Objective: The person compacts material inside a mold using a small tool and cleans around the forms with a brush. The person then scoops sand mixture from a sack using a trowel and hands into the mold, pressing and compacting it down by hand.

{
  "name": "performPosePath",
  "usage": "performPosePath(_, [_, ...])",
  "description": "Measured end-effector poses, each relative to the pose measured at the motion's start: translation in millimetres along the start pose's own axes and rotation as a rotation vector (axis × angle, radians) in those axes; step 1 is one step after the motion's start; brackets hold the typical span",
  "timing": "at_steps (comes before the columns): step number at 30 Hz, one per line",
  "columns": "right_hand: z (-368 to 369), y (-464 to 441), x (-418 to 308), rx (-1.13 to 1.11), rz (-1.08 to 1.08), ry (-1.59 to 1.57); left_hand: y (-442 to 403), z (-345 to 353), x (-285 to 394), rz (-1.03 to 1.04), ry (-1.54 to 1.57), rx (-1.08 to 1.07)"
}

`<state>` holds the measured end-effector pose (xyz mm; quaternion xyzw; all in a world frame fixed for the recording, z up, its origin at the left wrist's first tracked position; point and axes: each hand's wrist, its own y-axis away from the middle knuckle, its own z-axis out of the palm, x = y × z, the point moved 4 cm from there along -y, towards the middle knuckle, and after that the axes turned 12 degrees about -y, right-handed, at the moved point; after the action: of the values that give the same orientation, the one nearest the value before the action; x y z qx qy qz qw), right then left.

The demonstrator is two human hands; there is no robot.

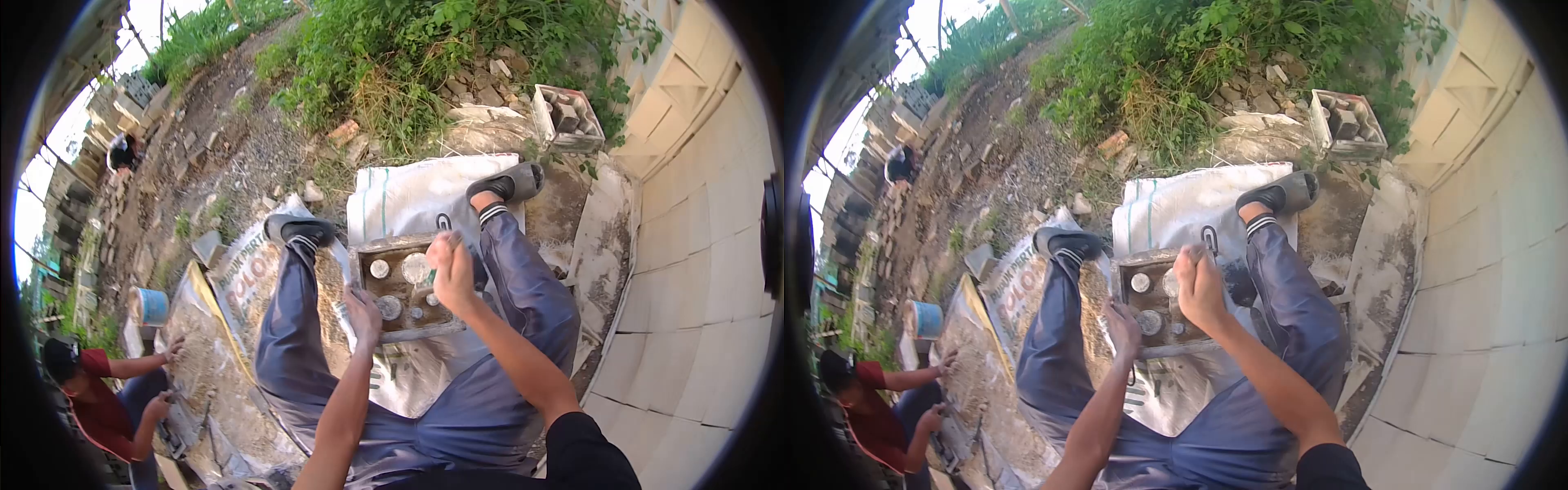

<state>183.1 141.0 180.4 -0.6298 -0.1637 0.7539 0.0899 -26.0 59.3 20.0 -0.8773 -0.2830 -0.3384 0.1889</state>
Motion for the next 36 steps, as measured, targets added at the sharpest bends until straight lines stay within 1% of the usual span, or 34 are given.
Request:
performPosePath(1, [3,15,20,-0.019,0.023,0.026,10,1,-3,0.063,-0.084,-0.057])
performPosePath(2, [5,22,36,-0.027,-0.124,0.171,19,0,-2,0.126,-0.164,-0.114])
performPosePath(3, [5,27,46,-0.022,-0.271,0.323,25,-7,0,0.159,-0.177,-0.113])
performPosePath(5, [8,29,52,-0.165,-0.079,0.165,27,-15,5,0.19,-0.226,-0.307])
performPosePath(6, [7,28,54,-0.19,-0.001,0.121,30,-25,13,0.214,-0.244,-0.3])
performPosePath(7, [8,27,52,-0.178,-0.019,0.108,35,-29,20,0.188,-0.336,-0.346])
performPosePath(8, [9,27,53,-0.199,0.03,0.13,41,-32,27,0.157,-0.428,-0.388])
performPosePath(9, [12,28,55,-0.222,0.085,0.15,52,-32,28,0.166,-0.44,-0.374])
performPosePath(10, [15,28,59,-0.237,0.153,0.17,65,-28,24,0.257,-0.547,-0.377])
performPosePath(11, [16,30,59,-0.235,0.141,0.161,74,-25,21,0.348,-0.65,-0.378])
performPosePath(12, [16,32,54,-0.237,0.114,0.207,81,-24,18,0.343,-0.753,-0.473])
performPosePath(13, [16,33,48,-0.237,0.087,0.256,82,-25,19,0.349,-0.755,-0.46])
performPosePath(14, [13,35,48,-0.304,0.162,0.261,82,-24,17,0.278,-0.725,-0.505])
performPosePath(15, [8,36,48,-0.299,0.151,0.265,82,-22,17,0.206,-0.69,-0.554])
performPosePath(16, [4,40,51,-0.263,0.11,0.206,81,-20,18,0.174,-0.757,-0.627])
performPosePath(17, [2,45,56,-0.231,0.071,0.146,81,-21,18,0.171,-0.753,-0.629])
performPosePath(18, [0,43,55,-0.252,0.068,0.227,82,-21,20,0.209,-0.796,-0.638])
performPosePath(19, [0,44,54,-0.265,0.072,0.232,84,-21,21,0.243,-0.837,-0.649])
performPosePath(21, [2,47,49,-0.196,0.137,0.167,86,-23,15,0.174,-0.806,-0.675])
performPosePath(22, [5,49,37,-0.036,-0.019,0.174,87,-24,12,0.157,-0.761,-0.685])
performPosePath(23, [4,43,31,-0.053,-0.023,0.185,82,-22,12,0.146,-0.709,-0.683])
performPosePath(24, [4,31,20,-0.063,0.028,0.122,81,-25,20,0.093,-0.735,-0.715])
performPosePath(25, [7,24,12,-0.078,0.095,0.058,76,-25,19,0.068,-0.718,-0.714])
performPosePath(27, [-2,12,-3,-0.002,-0.015,0.22,81,-22,14,0.106,-0.746,-0.684])
performPosePath(28, [-7,6,-31,-0.024,0.067,0.132,91,-19,11,0.082,-0.717,-0.705])
performPosePath(29, [-11,2,-39,-0.015,-0.013,0.131,89,-20,15,0.061,-0.689,-0.656])
performPosePath(30, [-14,2,-39,0.001,0.008,0.141,86,-19,18,0.043,-0.664,-0.605])
performPosePath(31, [-15,5,-39,0.016,0.031,0.147,87,-17,21,0.038,-0.643,-0.608])
performPosePath(32, [-12,13,-33,0.008,0.031,0.159,88,-17,23,0.036,-0.681,-0.565])
performPosePath(33, [-8,21,-20,0.019,-0.024,0.163,87,-16,25,0.036,-0.721,-0.517])
performPosePath(34, [-5,26,-14,0.033,-0.082,0.164,93,-22,40,0.228,-0.884,-0.285])
performPosePath(35, [-5,28,-6,0.03,-0.084,0.17,94,-21,45,0.227,-0.877,-0.285])
performPosePath(36, [-6,30,1,0.008,-0.041,0.123,96,-15,52,0.395,-0.732,-0.321])
